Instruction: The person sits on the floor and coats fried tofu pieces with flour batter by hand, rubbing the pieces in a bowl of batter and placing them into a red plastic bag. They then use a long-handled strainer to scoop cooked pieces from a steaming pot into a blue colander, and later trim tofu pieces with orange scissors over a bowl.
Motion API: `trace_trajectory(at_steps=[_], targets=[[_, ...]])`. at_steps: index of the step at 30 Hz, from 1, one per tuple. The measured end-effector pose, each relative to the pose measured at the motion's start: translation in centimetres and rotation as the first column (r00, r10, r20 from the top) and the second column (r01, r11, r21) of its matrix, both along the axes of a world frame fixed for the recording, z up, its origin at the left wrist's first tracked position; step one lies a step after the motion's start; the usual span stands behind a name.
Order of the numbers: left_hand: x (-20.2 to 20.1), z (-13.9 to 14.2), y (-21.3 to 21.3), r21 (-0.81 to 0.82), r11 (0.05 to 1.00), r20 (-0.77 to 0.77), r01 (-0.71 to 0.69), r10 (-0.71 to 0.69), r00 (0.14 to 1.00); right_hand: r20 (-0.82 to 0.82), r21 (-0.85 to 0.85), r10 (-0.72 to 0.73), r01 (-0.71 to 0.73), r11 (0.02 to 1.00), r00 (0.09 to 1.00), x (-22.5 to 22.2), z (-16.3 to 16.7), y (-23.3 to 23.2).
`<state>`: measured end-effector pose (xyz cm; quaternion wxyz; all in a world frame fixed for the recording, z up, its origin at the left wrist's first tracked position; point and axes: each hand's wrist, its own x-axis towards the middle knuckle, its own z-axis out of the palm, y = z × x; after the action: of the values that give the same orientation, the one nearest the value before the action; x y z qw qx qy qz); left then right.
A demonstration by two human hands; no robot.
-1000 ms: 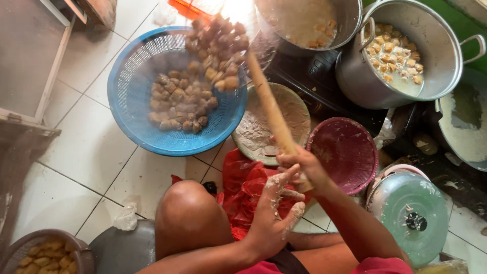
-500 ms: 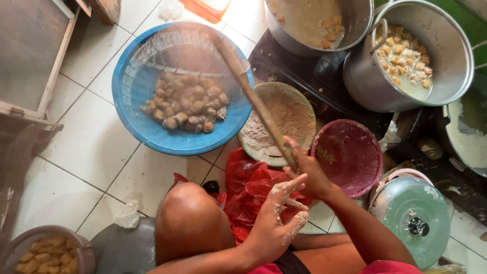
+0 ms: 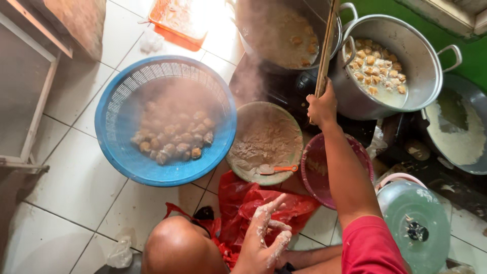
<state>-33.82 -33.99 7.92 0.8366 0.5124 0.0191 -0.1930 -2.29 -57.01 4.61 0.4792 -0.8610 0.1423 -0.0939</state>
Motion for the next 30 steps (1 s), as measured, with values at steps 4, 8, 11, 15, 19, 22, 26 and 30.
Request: trace_trajectory(at_steps=[4, 8, 11, 15, 19, 22, 26, 30], targets=[[0.3, -0.9, -0.5, 0.046, 0.999, 0.052, 0.007, -0.009, 0.999, -0.065, 0.169, -0.037, 0.047, 0.984, 0.997, 2.9, -3.2, -1.7], [0.3, -1.8, -0.6, 0.019, 1.0, 0.087, -0.002, 0.0, 0.996, -0.109, 0.6, 0.071, 0.008, 0.8, 0.992, 3.6, -6.6, -2.8], [0.2, -2.3, -0.7, -0.009, 1.0, 0.049, 0.019, -0.019, 0.999, -0.127, 0.807, 0.145, 0.017, 0.59, 0.981, 3.7, -7.1, -3.9], [-0.1, -2.7, -1.4, -0.039, 0.998, 0.068, 0.039, -0.036, 0.997, -0.146, 0.988, 0.336, 0.152, 0.009, 0.931, 3.9, -5.0, -5.0], [0.0, -3.1, -2.1, -0.039, 0.999, 0.107, 0.035, -0.031, 0.994, -0.09, 0.962, 0.455, 0.196, -0.191, 0.886, 4.1, -3.4, -2.4], [0.0, -3.2, -2.3, -0.041, 0.998, 0.092, 0.05, -0.046, 0.995, -0.001, 0.937, 0.486, 0.171, -0.305, 0.874, 4.0, -2.5, 0.0], [0.0, -3.0, -2.3, -0.031, 0.998, 0.113, 0.046, -0.043, 0.993, 0.023, 0.806, 0.42, 0.232, -0.545, 0.907, 2.8, -0.4, 0.9], [0.5, -2.1, -2.3, 0.005, 0.999, 0.145, 0.047, -0.048, 0.988, 0.056, 0.692, 0.361, 0.224, -0.686, 0.931, 0.8, 2.0, 0.6]])
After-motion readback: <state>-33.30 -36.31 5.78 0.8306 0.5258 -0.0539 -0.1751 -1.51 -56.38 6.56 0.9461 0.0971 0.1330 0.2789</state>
